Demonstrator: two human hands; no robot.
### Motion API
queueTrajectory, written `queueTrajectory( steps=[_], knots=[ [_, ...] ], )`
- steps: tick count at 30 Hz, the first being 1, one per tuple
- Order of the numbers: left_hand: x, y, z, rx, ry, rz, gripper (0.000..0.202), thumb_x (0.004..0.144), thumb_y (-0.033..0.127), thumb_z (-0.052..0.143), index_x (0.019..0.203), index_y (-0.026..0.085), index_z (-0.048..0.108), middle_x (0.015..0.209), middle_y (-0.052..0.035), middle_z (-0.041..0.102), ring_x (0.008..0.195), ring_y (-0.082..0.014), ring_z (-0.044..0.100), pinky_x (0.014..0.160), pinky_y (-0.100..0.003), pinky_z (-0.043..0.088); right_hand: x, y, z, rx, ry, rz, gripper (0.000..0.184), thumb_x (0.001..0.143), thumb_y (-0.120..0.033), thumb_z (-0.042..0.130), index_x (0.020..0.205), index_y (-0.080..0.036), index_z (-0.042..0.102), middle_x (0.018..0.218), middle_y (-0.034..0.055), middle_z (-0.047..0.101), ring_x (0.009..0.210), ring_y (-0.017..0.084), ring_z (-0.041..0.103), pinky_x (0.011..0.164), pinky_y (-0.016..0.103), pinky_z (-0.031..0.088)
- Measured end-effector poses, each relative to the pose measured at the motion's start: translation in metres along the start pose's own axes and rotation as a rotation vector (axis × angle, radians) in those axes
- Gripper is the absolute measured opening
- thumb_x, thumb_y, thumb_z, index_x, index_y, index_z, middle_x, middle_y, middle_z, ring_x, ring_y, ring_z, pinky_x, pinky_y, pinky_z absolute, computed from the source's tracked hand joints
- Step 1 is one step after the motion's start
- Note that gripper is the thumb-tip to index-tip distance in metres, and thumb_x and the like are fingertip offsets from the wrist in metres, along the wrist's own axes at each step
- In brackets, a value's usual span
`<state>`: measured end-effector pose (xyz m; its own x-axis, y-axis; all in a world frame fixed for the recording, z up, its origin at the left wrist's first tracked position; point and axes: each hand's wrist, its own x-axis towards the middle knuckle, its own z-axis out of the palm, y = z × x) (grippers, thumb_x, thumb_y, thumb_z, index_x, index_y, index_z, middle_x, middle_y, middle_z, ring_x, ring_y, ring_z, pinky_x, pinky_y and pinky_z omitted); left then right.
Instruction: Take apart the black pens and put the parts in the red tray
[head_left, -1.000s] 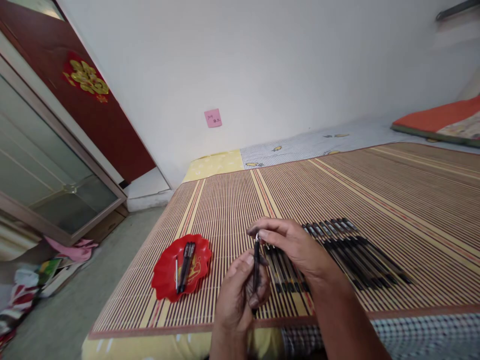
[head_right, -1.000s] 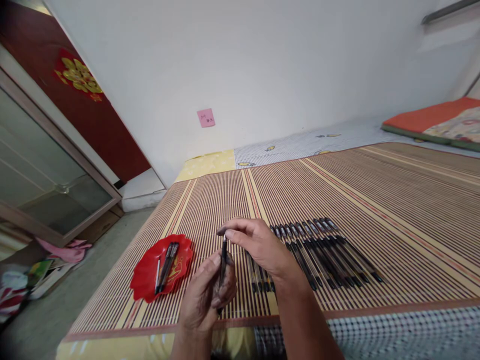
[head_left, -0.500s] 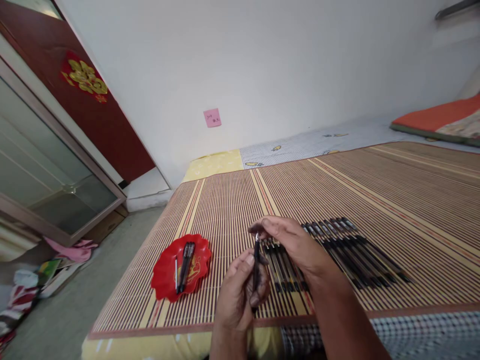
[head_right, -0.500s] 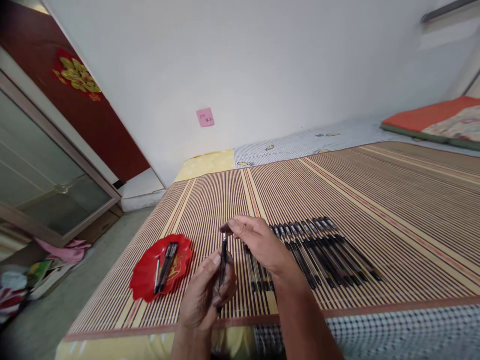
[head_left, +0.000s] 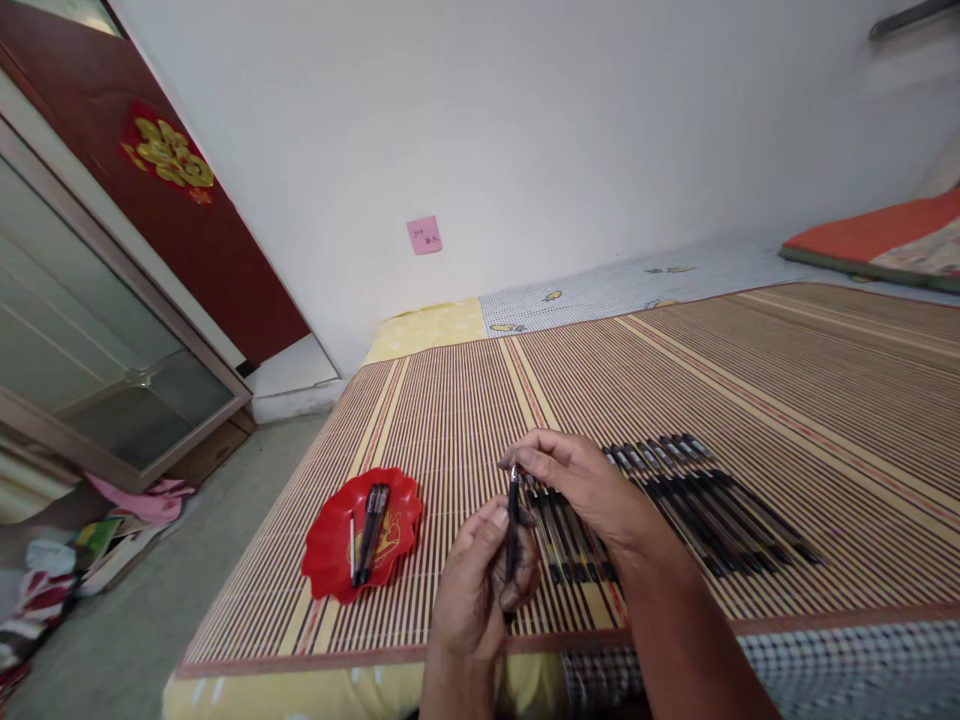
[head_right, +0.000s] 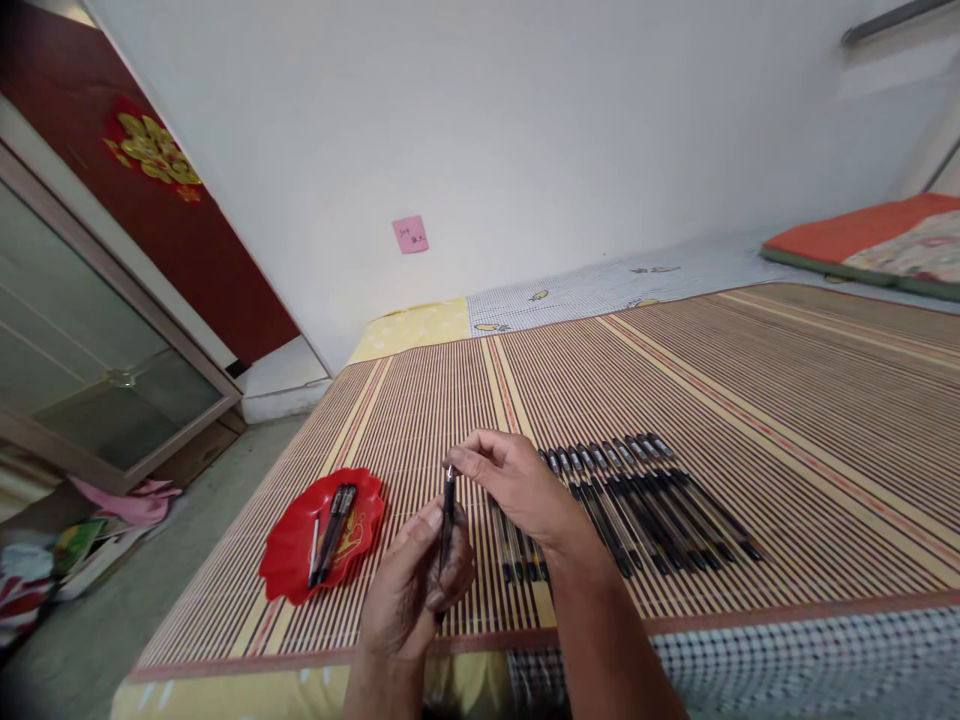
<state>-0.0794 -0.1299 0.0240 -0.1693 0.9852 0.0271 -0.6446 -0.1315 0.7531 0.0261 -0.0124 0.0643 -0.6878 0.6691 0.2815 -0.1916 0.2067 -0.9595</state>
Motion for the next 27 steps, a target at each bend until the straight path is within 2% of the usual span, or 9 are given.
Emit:
queueTrajectory(
  steps=[2, 6, 10, 13, 17, 22, 27],
  knots=[
    [0.0002, 0.0001, -0.0006, 0.002, -0.005, 0.004, 0.02, 0.092, 0.033, 0.06, 0.086, 0.014, 0.06, 0.049, 0.0057, 0.045, 0.034, -0.0028, 0.026, 0.035, -0.015, 0.021, -0.0004, -0.0006, -0.0004, -0.013, 0.005, -0.012, 0.027, 0.09, -0.045, 0.059, 0.088, -0.021, 0.072, 0.091, 0.0051, 0.072, 0.088, 0.018, 0.064, 0.08, 0.031, 0.048],
    [0.0009, 0.0003, -0.0003, 0.001, -0.001, 0.004, 0.019, 0.091, 0.033, 0.06, 0.086, 0.015, 0.058, 0.049, 0.0062, 0.045, 0.034, -0.0028, 0.025, 0.035, -0.015, 0.02, -0.001, -0.0003, -0.0014, -0.005, -0.029, -0.011, 0.018, 0.089, -0.035, 0.061, 0.094, -0.023, 0.074, 0.097, 0.0044, 0.073, 0.094, 0.018, 0.065, 0.087, 0.032, 0.048],
    [0.0014, -0.0002, 0.0012, 0.018, 0.013, 0.001, 0.02, 0.091, 0.034, 0.061, 0.086, 0.014, 0.059, 0.05, 0.0057, 0.046, 0.034, -0.0024, 0.026, 0.035, -0.016, 0.019, 0.0005, 0.0025, -0.0007, 0.028, -0.045, -0.013, 0.014, 0.085, -0.033, 0.065, 0.086, -0.021, 0.071, 0.091, 0.0041, 0.071, 0.089, 0.018, 0.064, 0.083, 0.031, 0.049],
    [0.0018, -0.0009, 0.0006, 0.024, 0.057, 0.004, 0.021, 0.088, 0.034, 0.066, 0.085, 0.014, 0.058, 0.051, 0.0058, 0.047, 0.034, -0.0023, 0.026, 0.034, -0.016, 0.019, 0.0022, 0.0044, 0.0003, 0.025, -0.016, 0.007, 0.019, 0.082, -0.038, 0.069, 0.081, -0.02, 0.069, 0.087, 0.004, 0.069, 0.084, 0.017, 0.063, 0.077, 0.03, 0.048],
    [0.0022, -0.0019, -0.0025, 0.029, 0.109, -0.016, 0.024, 0.086, 0.036, 0.069, 0.088, 0.014, 0.059, 0.052, 0.0058, 0.048, 0.036, -0.0027, 0.03, 0.035, -0.015, 0.02, 0.0022, 0.0027, -0.0005, 0.006, -0.004, -0.01, 0.029, 0.089, -0.047, 0.06, 0.087, -0.02, 0.071, 0.087, 0.0046, 0.069, 0.087, 0.018, 0.063, 0.081, 0.031, 0.047],
    [0.0026, -0.0017, -0.0035, 0.035, 0.11, -0.012, 0.025, 0.085, 0.037, 0.07, 0.088, 0.014, 0.058, 0.053, 0.0062, 0.048, 0.036, -0.0024, 0.031, 0.035, -0.015, 0.022, 0.0, 0.0004, -0.0004, 0.006, -0.058, -0.002, 0.019, 0.085, -0.037, 0.063, 0.089, -0.02, 0.071, 0.092, 0.0047, 0.071, 0.091, 0.019, 0.064, 0.085, 0.033, 0.048],
    [0.003, -0.0011, -0.0027, 0.055, 0.144, -0.008, 0.029, 0.082, 0.038, 0.074, 0.089, 0.015, 0.057, 0.053, 0.0065, 0.05, 0.036, -0.0026, 0.031, 0.035, -0.015, 0.021, 0.0016, 0.0056, 0.0014, 0.031, -0.021, 0.033, 0.023, 0.08, -0.042, 0.071, 0.076, -0.02, 0.065, 0.083, 0.0022, 0.067, 0.08, 0.016, 0.06, 0.074, 0.029, 0.047]
  ],
)
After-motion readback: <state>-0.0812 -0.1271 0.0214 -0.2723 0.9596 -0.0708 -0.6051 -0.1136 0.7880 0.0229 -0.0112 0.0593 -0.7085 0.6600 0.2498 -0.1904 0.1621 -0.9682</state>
